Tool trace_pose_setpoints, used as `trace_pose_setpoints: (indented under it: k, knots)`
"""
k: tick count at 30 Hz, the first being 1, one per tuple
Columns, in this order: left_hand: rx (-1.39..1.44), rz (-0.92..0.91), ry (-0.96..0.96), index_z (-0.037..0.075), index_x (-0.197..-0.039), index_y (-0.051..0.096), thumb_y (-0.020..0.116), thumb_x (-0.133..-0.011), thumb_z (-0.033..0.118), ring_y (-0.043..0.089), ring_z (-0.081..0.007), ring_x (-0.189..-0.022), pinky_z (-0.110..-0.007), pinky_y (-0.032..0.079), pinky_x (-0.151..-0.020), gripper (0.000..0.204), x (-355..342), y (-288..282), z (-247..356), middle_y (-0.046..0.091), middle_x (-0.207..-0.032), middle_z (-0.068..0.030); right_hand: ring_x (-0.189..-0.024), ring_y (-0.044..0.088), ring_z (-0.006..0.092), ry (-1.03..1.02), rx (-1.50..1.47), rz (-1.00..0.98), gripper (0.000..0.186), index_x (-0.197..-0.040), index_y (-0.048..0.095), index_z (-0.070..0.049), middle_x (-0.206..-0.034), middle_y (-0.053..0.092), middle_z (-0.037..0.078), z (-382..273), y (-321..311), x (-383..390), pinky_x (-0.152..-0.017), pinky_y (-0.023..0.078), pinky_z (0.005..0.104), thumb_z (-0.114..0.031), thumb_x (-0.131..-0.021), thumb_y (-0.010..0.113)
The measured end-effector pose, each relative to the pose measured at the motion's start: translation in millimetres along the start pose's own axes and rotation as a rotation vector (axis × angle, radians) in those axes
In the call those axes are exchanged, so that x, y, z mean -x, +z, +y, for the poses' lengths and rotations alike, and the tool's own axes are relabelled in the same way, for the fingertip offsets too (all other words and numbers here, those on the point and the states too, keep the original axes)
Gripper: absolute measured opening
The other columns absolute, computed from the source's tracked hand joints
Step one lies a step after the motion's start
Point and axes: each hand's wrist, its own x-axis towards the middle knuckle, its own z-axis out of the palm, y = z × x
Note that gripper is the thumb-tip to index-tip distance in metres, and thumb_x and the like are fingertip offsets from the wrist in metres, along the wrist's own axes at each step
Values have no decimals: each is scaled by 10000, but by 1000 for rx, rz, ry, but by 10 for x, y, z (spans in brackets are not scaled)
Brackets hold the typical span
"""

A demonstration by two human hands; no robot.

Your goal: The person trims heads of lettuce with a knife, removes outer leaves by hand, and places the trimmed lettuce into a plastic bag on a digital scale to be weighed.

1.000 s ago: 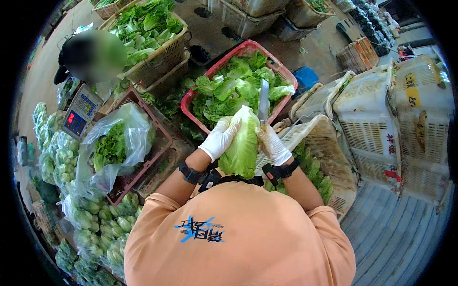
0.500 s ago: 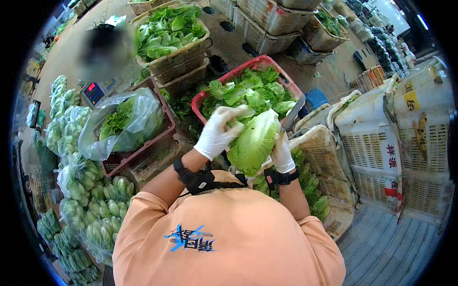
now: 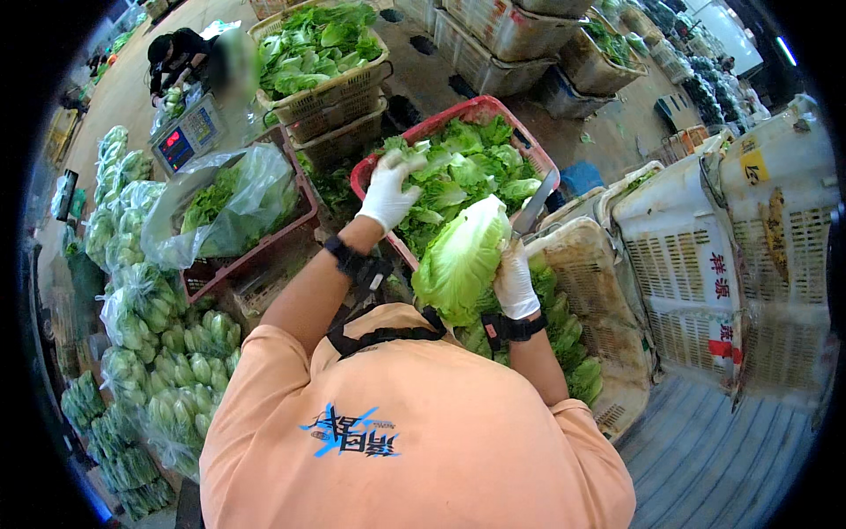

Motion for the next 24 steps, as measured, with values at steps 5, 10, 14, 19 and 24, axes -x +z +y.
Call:
trace_pose_setpoints:
  k: [5, 10, 14, 19, 24]
  knots:
    - [847, -254, -99, 29, -1258, 530, 572, -893, 164, 514, -150, -1114, -284, 402, -961, 392, 584, -133, 633, 533, -1266, -75, -986, 560, 139, 75, 219, -109, 511, -1300, 397, -55, -1123, 558, 37, 9, 77, -20, -828, 499, 286, -232, -880, 627]
    - [236, 16, 272, 70, -1116, 623, 631, -805, 116, 616, -210, -917, -299, 492, -761, 314, 689, -378, 862, 639, -1022, -103, -1039, 560, 175, 89, -38, -199, 507, -1289, 398, -37, -1157, 555, 57, 120, 155, -62, -877, 489, 318, -245, -883, 620]
    - [-17, 62, 246, 50, -983, 644, 634, -798, 128, 641, -255, -775, -302, 502, -702, 201, 634, -309, 772, 657, -870, -137, -1042, 559, 181, 106, -6, -194, 563, -1290, 395, -42, -1165, 551, 61, 161, 175, 26, -889, 483, 338, -297, -857, 652]
    - [-6, 266, -171, 56, -1134, 556, 583, -789, 111, 624, -317, -868, -377, 493, -759, 351, 240, 72, -313, 642, -883, -181, -1050, 557, 180, 118, -75, -267, 681, -1299, 389, -37, -1176, 545, 57, 100, 265, 184, -886, 487, 341, -347, -791, 720]
    - [1042, -374, -406, 58, -1311, 451, 605, -877, 209, 465, -176, -1184, -327, 349, -1012, 484, 632, 160, 151, 521, -1266, -76, -995, 557, 163, 126, -59, -61, 452, -1312, 387, -51, -1168, 537, 60, 159, 60, 158, -833, 498, 307, -240, -933, 547]
